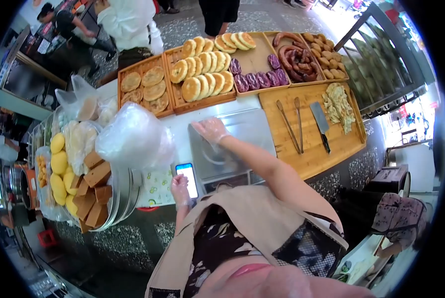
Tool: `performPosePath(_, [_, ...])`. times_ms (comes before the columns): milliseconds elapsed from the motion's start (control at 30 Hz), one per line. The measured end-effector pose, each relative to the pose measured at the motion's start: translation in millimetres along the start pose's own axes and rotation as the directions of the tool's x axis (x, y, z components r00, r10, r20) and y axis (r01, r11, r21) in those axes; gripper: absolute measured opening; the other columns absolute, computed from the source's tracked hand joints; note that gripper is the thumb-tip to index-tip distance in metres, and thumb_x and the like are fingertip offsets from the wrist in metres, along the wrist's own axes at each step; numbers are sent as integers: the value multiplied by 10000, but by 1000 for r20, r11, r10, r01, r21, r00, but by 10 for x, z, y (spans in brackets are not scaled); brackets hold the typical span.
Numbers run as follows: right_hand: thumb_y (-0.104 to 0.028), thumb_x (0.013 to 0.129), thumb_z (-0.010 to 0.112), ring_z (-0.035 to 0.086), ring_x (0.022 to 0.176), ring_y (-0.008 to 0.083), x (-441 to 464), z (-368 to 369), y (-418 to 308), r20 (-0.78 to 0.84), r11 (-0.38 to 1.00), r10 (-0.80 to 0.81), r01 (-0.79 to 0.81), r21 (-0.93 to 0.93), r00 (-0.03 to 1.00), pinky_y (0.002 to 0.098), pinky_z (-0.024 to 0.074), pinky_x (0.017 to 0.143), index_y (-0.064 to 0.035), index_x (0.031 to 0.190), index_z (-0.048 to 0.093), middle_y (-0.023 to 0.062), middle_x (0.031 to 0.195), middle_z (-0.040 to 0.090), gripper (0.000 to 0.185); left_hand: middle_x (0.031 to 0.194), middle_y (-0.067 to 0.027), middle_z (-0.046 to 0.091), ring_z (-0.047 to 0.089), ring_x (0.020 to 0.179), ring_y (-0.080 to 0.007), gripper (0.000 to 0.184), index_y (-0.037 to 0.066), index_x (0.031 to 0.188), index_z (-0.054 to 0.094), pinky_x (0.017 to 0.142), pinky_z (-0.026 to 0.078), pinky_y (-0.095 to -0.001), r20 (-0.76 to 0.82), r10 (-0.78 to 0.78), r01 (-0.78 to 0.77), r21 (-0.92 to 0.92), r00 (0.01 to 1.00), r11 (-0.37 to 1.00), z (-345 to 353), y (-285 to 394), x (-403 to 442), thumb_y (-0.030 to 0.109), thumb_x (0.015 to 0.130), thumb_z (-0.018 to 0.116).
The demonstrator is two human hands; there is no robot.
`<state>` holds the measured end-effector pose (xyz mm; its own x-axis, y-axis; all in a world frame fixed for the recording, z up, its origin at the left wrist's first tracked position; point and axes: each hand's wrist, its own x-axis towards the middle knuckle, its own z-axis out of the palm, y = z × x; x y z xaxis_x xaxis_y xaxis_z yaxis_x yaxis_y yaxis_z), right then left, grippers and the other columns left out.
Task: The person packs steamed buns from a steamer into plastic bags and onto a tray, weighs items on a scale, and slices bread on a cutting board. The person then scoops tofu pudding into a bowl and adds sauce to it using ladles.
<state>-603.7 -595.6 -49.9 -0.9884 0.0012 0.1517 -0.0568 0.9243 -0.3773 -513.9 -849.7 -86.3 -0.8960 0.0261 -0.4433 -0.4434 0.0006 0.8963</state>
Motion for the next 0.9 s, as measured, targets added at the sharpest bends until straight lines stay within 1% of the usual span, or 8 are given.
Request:
performPosePath(67, [-428,933,372,613,703,363,-92,-39,89,3,967,223,-222,123,975,463,487,662,-70,706,638,170,735,637,501,830,-43,591,533,737,-101,118,10,960,559,663,446,-230,23,42,-42,17,999,999,-6,-47,47,98,882,567])
performPosePath(100, [-353,930,402,611,746,363,-141,-71,153,75,982,183,-186,35,980,467,476,668,-97,858,645,172,810,641,360,812,-38,591,533,721,-99,121,12,951,562,651,447,-230,36,46,-46,19,998,999,-13,-62,74,110,881,574])
performPosePath(233, [-391,912,410,599,806,400,-340,-215,354,50,895,402,-404,190,914,485,457,735,-60,864,651,203,878,638,412,768,-27,589,530,681,-91,160,13,904,567,625,447,-233,45,87,-89,54,995,995,92,-40,183,168,878,597])
performPosePath(367, [-396,905,421,583,848,417,-578,-278,557,-20,842,480,-454,292,877,484,446,763,-38,899,643,219,894,629,422,768,-19,581,503,671,-86,145,19,897,570,614,426,-234,97,113,-123,107,989,987,167,38,228,159,869,596])
performPosePath(533, [-388,907,432,583,862,412,-912,-299,643,-51,628,725,-629,457,687,462,440,751,-5,864,636,249,873,615,436,758,-7,558,500,693,-83,103,24,887,567,635,421,-225,140,108,-119,71,984,990,219,150,149,120,861,591])
performPosePath(767, [-430,895,470,585,709,385,-1484,-418,544,-110,589,783,-674,446,612,462,443,648,-22,738,604,226,725,590,457,792,-14,570,523,707,-85,86,4,933,560,650,442,-219,398,215,-214,-47,892,976,548,231,86,71,883,580])
performPosePath(867, [-460,893,468,581,648,360,-1925,-157,785,-99,639,726,-614,463,681,446,437,598,-31,681,602,211,690,591,496,786,-14,563,519,692,-83,75,10,933,554,653,447,-218,420,236,-251,-19,876,968,879,240,-166,69,890,572])
performPosePath(900, [-430,912,441,581,719,367,-2079,-384,785,-4,662,686,-622,418,727,450,446,668,-22,767,612,223,768,602,466,784,-14,561,515,689,-82,71,14,933,554,653,447,-218,443,269,-274,-55,855,960,1048,172,-274,68,891,570])
